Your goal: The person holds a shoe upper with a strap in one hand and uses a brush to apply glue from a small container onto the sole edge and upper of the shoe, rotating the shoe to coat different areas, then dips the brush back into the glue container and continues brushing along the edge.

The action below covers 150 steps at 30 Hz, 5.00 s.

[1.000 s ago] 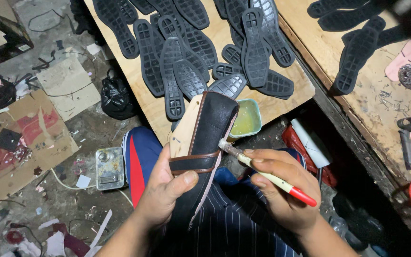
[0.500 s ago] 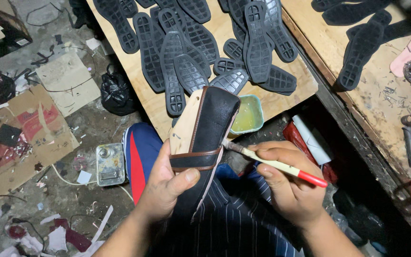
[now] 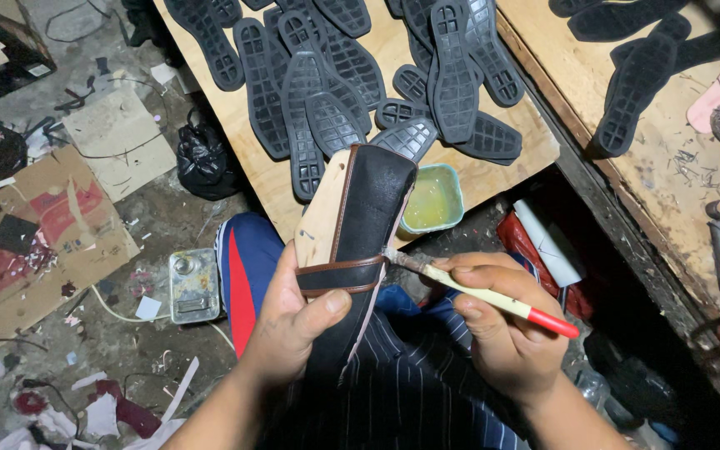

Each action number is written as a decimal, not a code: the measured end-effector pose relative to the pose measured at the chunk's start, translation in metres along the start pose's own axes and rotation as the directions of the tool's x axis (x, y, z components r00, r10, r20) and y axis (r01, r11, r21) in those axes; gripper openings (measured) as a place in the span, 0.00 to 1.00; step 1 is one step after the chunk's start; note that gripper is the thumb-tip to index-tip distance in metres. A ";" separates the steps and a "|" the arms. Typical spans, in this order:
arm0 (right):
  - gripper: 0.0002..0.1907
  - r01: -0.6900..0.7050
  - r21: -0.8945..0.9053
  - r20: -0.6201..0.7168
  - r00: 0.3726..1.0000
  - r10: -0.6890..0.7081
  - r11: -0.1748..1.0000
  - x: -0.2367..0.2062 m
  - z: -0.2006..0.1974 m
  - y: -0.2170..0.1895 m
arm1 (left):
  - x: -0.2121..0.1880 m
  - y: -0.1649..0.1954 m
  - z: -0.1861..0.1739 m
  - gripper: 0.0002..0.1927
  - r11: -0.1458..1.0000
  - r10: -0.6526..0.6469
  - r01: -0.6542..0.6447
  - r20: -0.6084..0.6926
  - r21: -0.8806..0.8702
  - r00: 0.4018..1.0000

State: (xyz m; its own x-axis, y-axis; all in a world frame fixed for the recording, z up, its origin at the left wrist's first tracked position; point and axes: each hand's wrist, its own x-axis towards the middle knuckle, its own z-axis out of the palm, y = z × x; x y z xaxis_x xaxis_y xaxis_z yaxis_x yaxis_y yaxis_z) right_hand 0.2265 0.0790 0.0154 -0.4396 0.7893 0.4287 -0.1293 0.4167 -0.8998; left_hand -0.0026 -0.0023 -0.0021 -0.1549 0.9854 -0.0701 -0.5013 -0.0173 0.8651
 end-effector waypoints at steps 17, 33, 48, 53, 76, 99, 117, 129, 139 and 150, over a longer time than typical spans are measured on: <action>0.13 0.221 -0.342 0.086 0.975 -0.204 0.913 0.013 0.005 -0.007 | 0.000 -0.005 0.007 0.35 0.973 -0.063 0.056 -0.023 -0.223 0.998; 0.13 0.174 -0.241 0.235 0.965 -0.117 0.955 0.013 -0.003 -0.008 | 0.004 -0.009 0.012 0.28 0.927 -0.109 0.058 -0.118 -0.371 0.987; 0.10 -0.027 -0.846 0.004 0.998 0.057 0.533 0.065 -0.019 0.140 | 0.000 -0.004 -0.008 0.30 0.938 -0.158 0.119 -0.096 -0.327 0.983; 0.11 -0.108 -0.672 -0.152 0.988 0.006 0.733 0.065 -0.023 0.124 | 0.002 -0.001 -0.012 0.33 0.959 -0.130 0.099 -0.101 -0.267 0.986; 0.11 0.102 0.162 -0.198 0.978 -0.069 0.982 0.011 0.013 -0.001 | 0.012 0.011 0.030 0.46 0.959 -0.128 0.131 0.031 -0.253 0.991; 0.10 0.109 -0.030 -0.058 0.992 -0.111 0.994 0.006 0.006 -0.009 | 0.011 0.008 0.024 0.47 0.967 -0.023 0.028 0.024 -0.252 0.999; 0.11 0.012 0.132 -0.062 0.998 -0.004 0.991 0.011 -0.003 -0.005 | 0.006 0.014 0.025 0.38 0.981 -0.051 0.054 0.020 -0.187 0.998; 0.11 0.017 0.095 -0.070 0.997 -0.010 0.995 0.015 -0.011 -0.003 | 0.006 0.017 0.028 0.35 0.978 -0.078 0.080 0.014 -0.193 0.997; 0.11 0.046 0.065 -0.032 0.998 -0.044 0.997 0.011 -0.002 -0.003 | 0.004 0.006 0.028 0.31 0.959 -0.099 0.085 -0.039 -0.271 0.994; 0.14 0.203 -0.244 0.050 0.979 -0.196 0.948 0.017 0.007 -0.012 | 0.006 -0.001 0.032 0.30 0.951 -0.009 -0.013 -0.070 -0.309 0.998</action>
State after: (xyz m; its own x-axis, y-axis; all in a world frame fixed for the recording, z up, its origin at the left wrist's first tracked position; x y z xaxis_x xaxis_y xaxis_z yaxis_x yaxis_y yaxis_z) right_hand 0.2137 0.0843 0.0330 -0.4494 0.6686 0.5925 0.0052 0.6652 -0.7467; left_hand 0.0243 0.0089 0.0123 -0.2093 0.9714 -0.1122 -0.7381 -0.0817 0.6698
